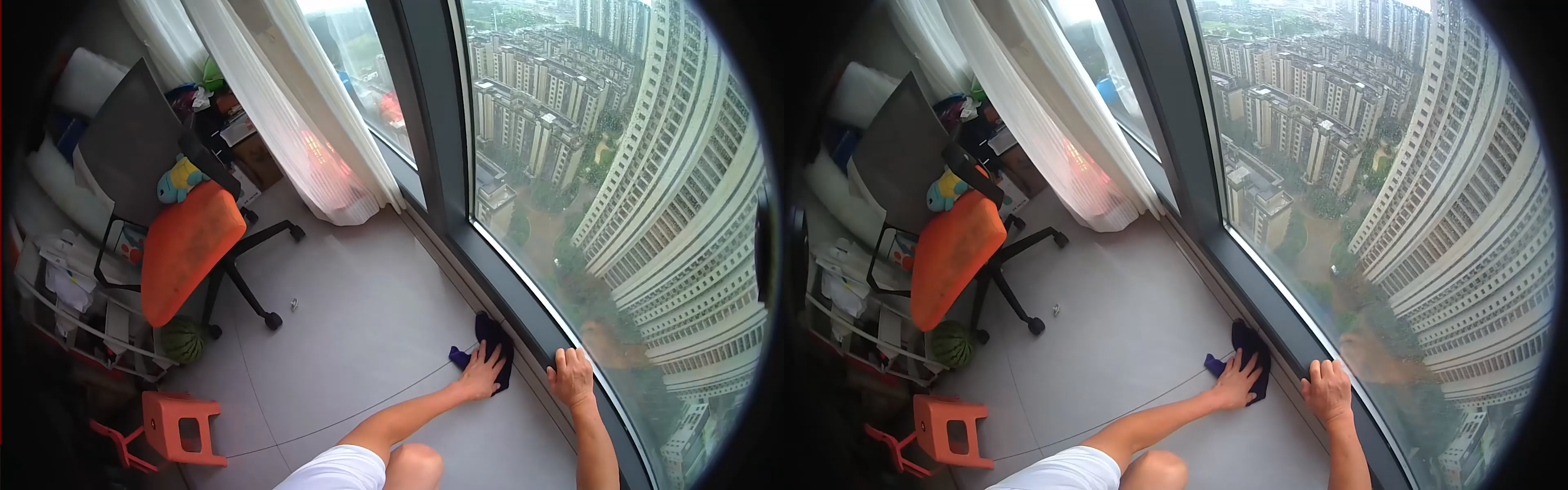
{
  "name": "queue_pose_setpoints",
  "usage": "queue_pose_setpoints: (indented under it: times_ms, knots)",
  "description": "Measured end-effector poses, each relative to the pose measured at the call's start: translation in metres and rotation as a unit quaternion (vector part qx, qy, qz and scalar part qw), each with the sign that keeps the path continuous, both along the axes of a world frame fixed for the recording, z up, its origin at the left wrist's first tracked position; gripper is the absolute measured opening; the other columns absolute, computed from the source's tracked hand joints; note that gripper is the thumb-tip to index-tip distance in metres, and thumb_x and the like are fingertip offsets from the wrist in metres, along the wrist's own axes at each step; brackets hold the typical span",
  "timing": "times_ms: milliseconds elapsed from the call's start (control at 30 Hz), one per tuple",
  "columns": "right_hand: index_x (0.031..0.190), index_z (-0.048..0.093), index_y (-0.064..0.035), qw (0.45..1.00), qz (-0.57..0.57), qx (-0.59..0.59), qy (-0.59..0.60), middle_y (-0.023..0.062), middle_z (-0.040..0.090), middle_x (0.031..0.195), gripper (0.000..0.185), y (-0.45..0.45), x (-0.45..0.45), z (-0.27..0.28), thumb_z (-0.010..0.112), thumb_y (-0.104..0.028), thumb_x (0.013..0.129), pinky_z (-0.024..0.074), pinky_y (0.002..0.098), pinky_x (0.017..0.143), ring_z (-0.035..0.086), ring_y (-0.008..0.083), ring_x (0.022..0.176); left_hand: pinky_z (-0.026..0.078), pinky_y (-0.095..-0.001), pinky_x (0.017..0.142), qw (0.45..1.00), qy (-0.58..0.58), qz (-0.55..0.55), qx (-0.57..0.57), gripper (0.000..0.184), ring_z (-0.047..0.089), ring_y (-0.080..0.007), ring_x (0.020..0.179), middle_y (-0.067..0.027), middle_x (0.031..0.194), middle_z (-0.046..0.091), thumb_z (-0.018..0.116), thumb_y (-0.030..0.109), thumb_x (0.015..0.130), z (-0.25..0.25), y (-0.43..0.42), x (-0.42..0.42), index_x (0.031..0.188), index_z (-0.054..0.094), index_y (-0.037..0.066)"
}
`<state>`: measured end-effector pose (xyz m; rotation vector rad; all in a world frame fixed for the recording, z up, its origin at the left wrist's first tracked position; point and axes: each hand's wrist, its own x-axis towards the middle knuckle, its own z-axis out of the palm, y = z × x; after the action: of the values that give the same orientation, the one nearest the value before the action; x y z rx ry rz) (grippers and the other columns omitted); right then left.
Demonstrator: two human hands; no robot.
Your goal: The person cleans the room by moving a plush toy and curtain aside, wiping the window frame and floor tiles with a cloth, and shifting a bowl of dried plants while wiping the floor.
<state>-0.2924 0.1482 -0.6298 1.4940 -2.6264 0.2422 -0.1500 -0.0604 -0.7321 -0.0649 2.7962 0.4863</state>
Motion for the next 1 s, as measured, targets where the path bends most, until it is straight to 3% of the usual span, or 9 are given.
queue_pose_setpoints:
  times_ms: [467, 567, 600, 633, 667, 733, 800, 900, 1000]
  knots:
    - [0.111, 0.051, -0.0039, 1.0, 0.005, 0.012, 0.019, 0.0122, 0.053, 0.092, 0.049, 0.0, 0.002, -0.006, 0.077, -0.022, 0.073, 0.0489, 0.0427, 0.068, 0.055, 0.0315, 0.088, 0.034, -0.0637, 0.111, 0.997, 0.055, -0.029, -0.048, 0.064, 0.019, -0.0582, 0.145, -0.0205, 0.162, 0.026, 0.063, 0.038, 0.093, -0.013, 0.013, 0.015, 0.15, 0.046, 0.014]
    - [0.111, 0.052, -0.0049, 0.999, -0.003, 0.019, 0.026, 0.0113, 0.053, 0.093, 0.05, 0.0, 0.003, -0.006, 0.078, -0.025, 0.073, 0.0494, 0.042, 0.065, 0.056, 0.0305, 0.089, 0.039, -0.0581, 0.111, 0.992, 0.009, -0.037, 0.124, 0.06, 0.028, -0.0556, 0.143, -0.0185, 0.16, 0.032, 0.063, 0.034, 0.092, -0.009, -0.018, 0.004, 0.147, 0.049, 0.017]
    - [0.111, 0.052, -0.0051, 0.999, -0.005, 0.02, 0.028, 0.0111, 0.053, 0.093, 0.051, 0.0, 0.004, -0.006, 0.079, -0.025, 0.073, 0.0495, 0.0417, 0.065, 0.056, 0.0303, 0.089, 0.047, -0.0492, 0.106, 0.962, 0.128, -0.024, 0.239, 0.047, 0.049, -0.0448, 0.133, -0.0159, 0.15, 0.048, 0.063, 0.027, 0.089, -0.036, -0.041, 0.001, 0.135, 0.06, 0.016]
    - [0.111, 0.053, -0.0054, 0.999, -0.008, 0.022, 0.03, 0.0109, 0.053, 0.093, 0.051, 0.001, 0.004, -0.007, 0.079, -0.026, 0.072, 0.0497, 0.0414, 0.065, 0.056, 0.0301, 0.09, 0.053, -0.0442, 0.096, 0.951, 0.173, 0.014, 0.258, 0.036, 0.065, -0.035, 0.112, -0.014, 0.125, 0.067, 0.061, 0.022, 0.085, -0.015, -0.068, -0.003, 0.119, 0.069, 0.012]
    - [0.111, 0.053, -0.0061, 0.999, -0.01, 0.022, 0.035, 0.0101, 0.054, 0.093, 0.051, 0.001, 0.003, -0.01, 0.08, -0.027, 0.072, 0.0502, 0.0407, 0.065, 0.057, 0.0294, 0.09, 0.057, -0.0454, 0.082, 0.955, 0.237, 0.056, 0.17, 0.023, 0.07, -0.0311, 0.094, -0.0104, 0.096, 0.073, 0.057, 0.018, 0.082, -0.001, -0.099, -0.007, 0.097, 0.073, 0.011]
    - [0.109, 0.053, -0.0054, 0.999, -0.019, 0.03, 0.002, 0.0117, 0.054, 0.094, 0.047, 0.001, 0.004, -0.005, 0.077, -0.025, 0.074, 0.0501, 0.0421, 0.07, 0.056, 0.0312, 0.092, 0.057, -0.0462, 0.071, 0.95, 0.297, 0.095, 0.012, 0.011, 0.069, -0.0307, 0.082, -0.0093, 0.08, 0.069, 0.056, 0.017, 0.082, 0.045, -0.181, -0.019, 0.08, 0.066, 0.012]
    - [0.109, 0.053, -0.0051, 0.999, -0.021, 0.029, -0.009, 0.012, 0.054, 0.094, 0.046, 0.001, 0.004, -0.004, 0.076, -0.025, 0.075, 0.0504, 0.0424, 0.072, 0.056, 0.0318, 0.093, 0.057, -0.0467, 0.073, 0.939, 0.292, 0.147, -0.103, 0.012, 0.069, -0.0347, 0.087, -0.01, 0.105, 0.068, 0.056, 0.01, 0.082, 0.09, -0.275, -0.036, 0.087, 0.067, 0.012]
    - [0.11, 0.053, -0.0053, 1.0, -0.016, 0.016, -0.011, 0.0111, 0.055, 0.092, 0.046, 0.001, 0.002, -0.004, 0.076, -0.025, 0.075, 0.0502, 0.0418, 0.072, 0.056, 0.0313, 0.091, 0.059, -0.0467, 0.082, 0.906, 0.262, 0.224, -0.244, 0.032, 0.069, -0.0386, 0.098, -0.0135, 0.154, 0.045, 0.06, 0.001, 0.079, 0.185, -0.38, -0.062, 0.111, 0.063, 0.005]
    - [0.109, 0.054, -0.0058, 1.0, -0.013, 0.02, -0.01, 0.0102, 0.055, 0.091, 0.046, 0.002, 0.0, -0.004, 0.077, -0.026, 0.074, 0.05, 0.0407, 0.071, 0.056, 0.0304, 0.09, 0.06, -0.0442, 0.084, 0.887, 0.198, 0.217, -0.357, 0.06, 0.071, -0.0335, 0.098, -0.0054, 0.166, 0.028, 0.06, 0.001, 0.08, 0.267, -0.435, -0.09, 0.138, 0.053, 0.01]
